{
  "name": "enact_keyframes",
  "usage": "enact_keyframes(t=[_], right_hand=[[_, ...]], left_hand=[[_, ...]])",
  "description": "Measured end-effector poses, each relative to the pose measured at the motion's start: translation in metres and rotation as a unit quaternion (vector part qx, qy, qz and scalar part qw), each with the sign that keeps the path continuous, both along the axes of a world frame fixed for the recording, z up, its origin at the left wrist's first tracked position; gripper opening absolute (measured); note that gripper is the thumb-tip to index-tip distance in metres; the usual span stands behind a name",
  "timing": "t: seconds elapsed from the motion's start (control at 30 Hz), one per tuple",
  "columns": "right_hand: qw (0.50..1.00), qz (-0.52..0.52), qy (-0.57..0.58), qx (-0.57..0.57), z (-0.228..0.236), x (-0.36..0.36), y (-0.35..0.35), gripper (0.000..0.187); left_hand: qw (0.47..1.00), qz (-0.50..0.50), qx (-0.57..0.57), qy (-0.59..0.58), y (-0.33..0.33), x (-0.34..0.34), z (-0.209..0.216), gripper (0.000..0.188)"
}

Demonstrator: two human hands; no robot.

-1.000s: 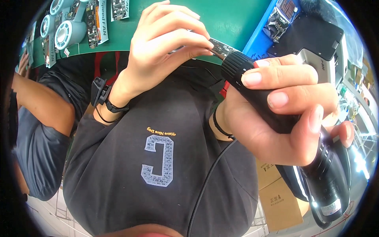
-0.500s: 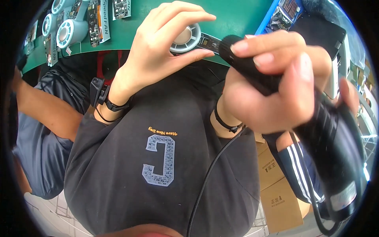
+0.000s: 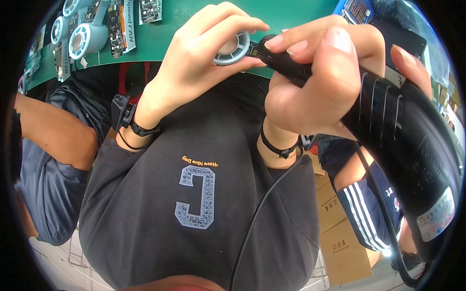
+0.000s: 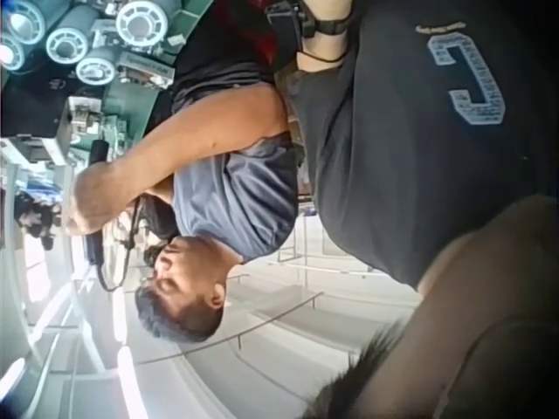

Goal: Assemble electronic components onto a circuit board using an electric screwdriver at a manufacturing station.

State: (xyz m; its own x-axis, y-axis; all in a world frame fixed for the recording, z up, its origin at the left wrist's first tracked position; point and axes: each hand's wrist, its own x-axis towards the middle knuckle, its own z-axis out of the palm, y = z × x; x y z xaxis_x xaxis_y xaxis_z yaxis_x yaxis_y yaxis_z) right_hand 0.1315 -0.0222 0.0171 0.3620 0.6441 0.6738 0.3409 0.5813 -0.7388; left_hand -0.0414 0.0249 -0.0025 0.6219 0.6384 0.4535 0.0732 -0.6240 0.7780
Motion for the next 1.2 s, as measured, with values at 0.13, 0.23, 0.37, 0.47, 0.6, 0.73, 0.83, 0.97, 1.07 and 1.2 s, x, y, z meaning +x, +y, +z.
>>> enact_keyframes(t=[0.13,0.23,0.37,0.47,0.6,0.73,0.83,0.97,1.07,1.2], right_hand=[[1.000,0.027,-0.001,-0.004,0.003,-0.003,0.000,0.011],[0.998,0.063,0.005,0.004,0.016,-0.024,0.010,0.025],[0.996,0.083,0.033,0.020,0.008,-0.018,0.008,0.042],[0.998,0.037,0.023,0.033,-0.001,-0.027,0.011,0.032],[0.973,-0.055,0.100,-0.201,0.034,-0.046,-0.019,0.044],[0.989,-0.007,-0.122,-0.086,0.034,-0.010,-0.023,0.007],[0.999,-0.045,-0.012,-0.010,0.007,-0.003,-0.045,0.012],[0.953,-0.277,0.079,0.091,0.033,0.044,-0.081,0.025],[0.936,-0.318,0.084,0.127,0.048,0.106,-0.105,0.026],[0.937,-0.321,-0.003,0.140,0.040,0.128,-0.098,0.018]], left_hand=[[1.000,-0.004,-0.011,-0.003,-0.001,-0.001,0.002,0.047],[0.999,-0.015,-0.010,0.028,-0.001,-0.004,-0.001,0.049],[0.959,0.030,0.269,-0.091,0.015,0.014,-0.037,0.041],[0.993,0.023,0.109,-0.022,-0.001,0.007,-0.024,0.045],[0.999,0.032,0.030,-0.015,-0.003,0.007,-0.027,0.044],[0.999,0.038,-0.013,-0.008,-0.010,0.005,-0.035,0.050],[0.998,0.049,0.031,-0.030,-0.007,0.010,-0.041,0.053],[0.996,0.075,0.039,-0.029,-0.012,0.011,-0.047,0.057],[0.996,0.067,0.046,-0.022,-0.015,0.015,-0.046,0.059],[0.995,0.068,0.072,-0.013,-0.015,0.015,-0.047,0.061]])
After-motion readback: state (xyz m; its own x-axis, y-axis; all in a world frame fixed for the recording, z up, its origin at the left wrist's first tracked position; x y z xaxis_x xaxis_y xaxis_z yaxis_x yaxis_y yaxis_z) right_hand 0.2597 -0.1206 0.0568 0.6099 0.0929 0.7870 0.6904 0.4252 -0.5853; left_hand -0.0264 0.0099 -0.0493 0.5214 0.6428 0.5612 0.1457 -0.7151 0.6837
